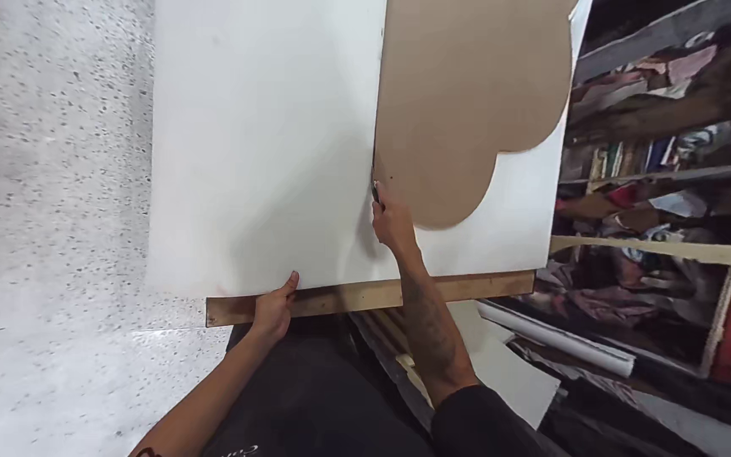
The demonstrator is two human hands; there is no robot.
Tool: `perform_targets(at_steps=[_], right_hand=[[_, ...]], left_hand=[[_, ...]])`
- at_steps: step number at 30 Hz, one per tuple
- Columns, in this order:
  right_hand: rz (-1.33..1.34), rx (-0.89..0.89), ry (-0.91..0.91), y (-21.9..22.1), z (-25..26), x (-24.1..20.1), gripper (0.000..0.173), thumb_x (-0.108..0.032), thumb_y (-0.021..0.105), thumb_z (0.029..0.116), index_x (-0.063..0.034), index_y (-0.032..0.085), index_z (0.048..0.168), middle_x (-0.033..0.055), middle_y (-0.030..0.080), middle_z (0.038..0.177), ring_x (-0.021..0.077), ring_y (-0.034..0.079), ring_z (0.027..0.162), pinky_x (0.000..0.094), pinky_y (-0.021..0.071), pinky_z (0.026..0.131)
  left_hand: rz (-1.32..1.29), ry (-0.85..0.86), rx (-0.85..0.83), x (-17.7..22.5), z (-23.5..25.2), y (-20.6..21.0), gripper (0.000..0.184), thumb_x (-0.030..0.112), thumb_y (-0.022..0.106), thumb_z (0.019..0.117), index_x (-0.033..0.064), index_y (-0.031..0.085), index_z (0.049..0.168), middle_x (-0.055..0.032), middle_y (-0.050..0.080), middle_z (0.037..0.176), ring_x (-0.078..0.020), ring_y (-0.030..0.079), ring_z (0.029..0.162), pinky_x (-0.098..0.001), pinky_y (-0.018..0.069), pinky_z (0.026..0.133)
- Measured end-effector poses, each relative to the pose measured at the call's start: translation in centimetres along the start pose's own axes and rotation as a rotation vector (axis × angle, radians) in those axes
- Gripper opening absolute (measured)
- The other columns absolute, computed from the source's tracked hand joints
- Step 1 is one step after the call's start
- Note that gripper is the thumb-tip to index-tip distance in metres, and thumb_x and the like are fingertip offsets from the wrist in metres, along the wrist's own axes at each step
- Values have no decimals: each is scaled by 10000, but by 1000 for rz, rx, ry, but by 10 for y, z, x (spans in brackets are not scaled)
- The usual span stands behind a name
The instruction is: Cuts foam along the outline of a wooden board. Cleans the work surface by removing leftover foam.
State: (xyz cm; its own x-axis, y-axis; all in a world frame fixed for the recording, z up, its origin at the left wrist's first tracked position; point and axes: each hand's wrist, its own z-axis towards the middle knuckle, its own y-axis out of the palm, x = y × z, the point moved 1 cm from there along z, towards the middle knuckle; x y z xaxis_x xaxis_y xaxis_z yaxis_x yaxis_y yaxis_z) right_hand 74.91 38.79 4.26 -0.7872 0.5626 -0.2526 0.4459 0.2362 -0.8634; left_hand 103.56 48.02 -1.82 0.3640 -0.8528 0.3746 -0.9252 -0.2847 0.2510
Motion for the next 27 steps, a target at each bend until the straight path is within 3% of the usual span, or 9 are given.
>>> perform_targets(at_steps=[2, 5, 12, 15, 19, 22, 23, 25, 27], right_hand=[[-6, 43, -28, 13, -20, 11, 523, -167, 483, 1059, -149, 437, 1579, 211, 737, 1007, 361, 723, 870, 549, 580, 810], [-18, 67, -15, 29, -48, 19, 533, -164, 469, 1059, -145, 415, 1589, 199, 731, 929, 374, 718, 851, 548, 575, 790], [43, 73, 25, 65, -127, 47, 528, -167, 454, 1060, -145, 421, 1586, 189, 726, 892, 369, 721, 848, 526, 583, 784], [38, 61, 28, 84, -178, 65, 518, -172, 434, 1065, -136, 429, 1581, 177, 732, 927, 345, 729, 863, 498, 594, 804], [133, 60, -3, 114, -263, 105, 534, -157, 464, 1042, -128, 440, 1575, 168, 717, 892, 325, 716, 776, 489, 600, 722], [295, 115, -48, 118, -324, 145, 470, -163, 533, 1028, -90, 557, 1491, 159, 749, 876, 304, 734, 765, 486, 610, 758], [342, 145, -59, 116, -341, 159, 451, -163, 556, 1022, -82, 586, 1464, 153, 760, 899, 292, 742, 778, 485, 613, 776], [384, 227, -57, 109, -366, 189, 434, -178, 569, 1029, -78, 599, 1450, 141, 774, 989, 271, 756, 834, 480, 618, 808], [382, 295, -45, 100, -382, 220, 433, -193, 562, 1038, -78, 594, 1454, 147, 766, 1130, 288, 764, 924, 512, 613, 846]], left_hand=[[26, 17, 7, 0, 1, 0, 500, 184, 793, 909, -28, 572, 1303, -113, 717, 1205, -201, 685, 1119, -384, 569, 975], [69, 30, -1, -1, 0, -2, 501, 202, 771, 931, -28, 559, 1323, -106, 704, 1240, -195, 668, 1160, -382, 554, 1006], [71, 120, -51, -8, 6, -2, 447, 191, 698, 986, -25, 529, 1340, -121, 699, 1216, -195, 683, 1112, -365, 572, 962], [47, 147, -64, -10, 3, -1, 450, 177, 661, 1008, -15, 496, 1379, -132, 680, 1250, -213, 670, 1145, -381, 563, 990], [-32, 161, -87, -6, -8, 7, 460, 171, 609, 1034, 10, 437, 1430, -152, 637, 1304, -244, 654, 1177, -423, 564, 999], [-181, 275, -76, 15, -37, 13, 423, 178, 609, 1026, 35, 465, 1397, -164, 655, 1221, -274, 681, 1089, -462, 591, 933], [-208, 352, -88, 30, -50, 9, 380, 227, 578, 1045, 48, 486, 1367, -144, 673, 1164, -251, 698, 1028, -435, 605, 899], [-271, 468, -102, 73, -77, -9, 292, 325, 460, 1075, 115, 496, 1275, -55, 669, 1059, -123, 687, 859, -275, 601, 770], [-439, 550, -171, 119, -100, -46, 333, 319, 329, 1068, 127, 450, 1311, -50, 649, 1157, -69, 680, 841, -180, 584, 716]])
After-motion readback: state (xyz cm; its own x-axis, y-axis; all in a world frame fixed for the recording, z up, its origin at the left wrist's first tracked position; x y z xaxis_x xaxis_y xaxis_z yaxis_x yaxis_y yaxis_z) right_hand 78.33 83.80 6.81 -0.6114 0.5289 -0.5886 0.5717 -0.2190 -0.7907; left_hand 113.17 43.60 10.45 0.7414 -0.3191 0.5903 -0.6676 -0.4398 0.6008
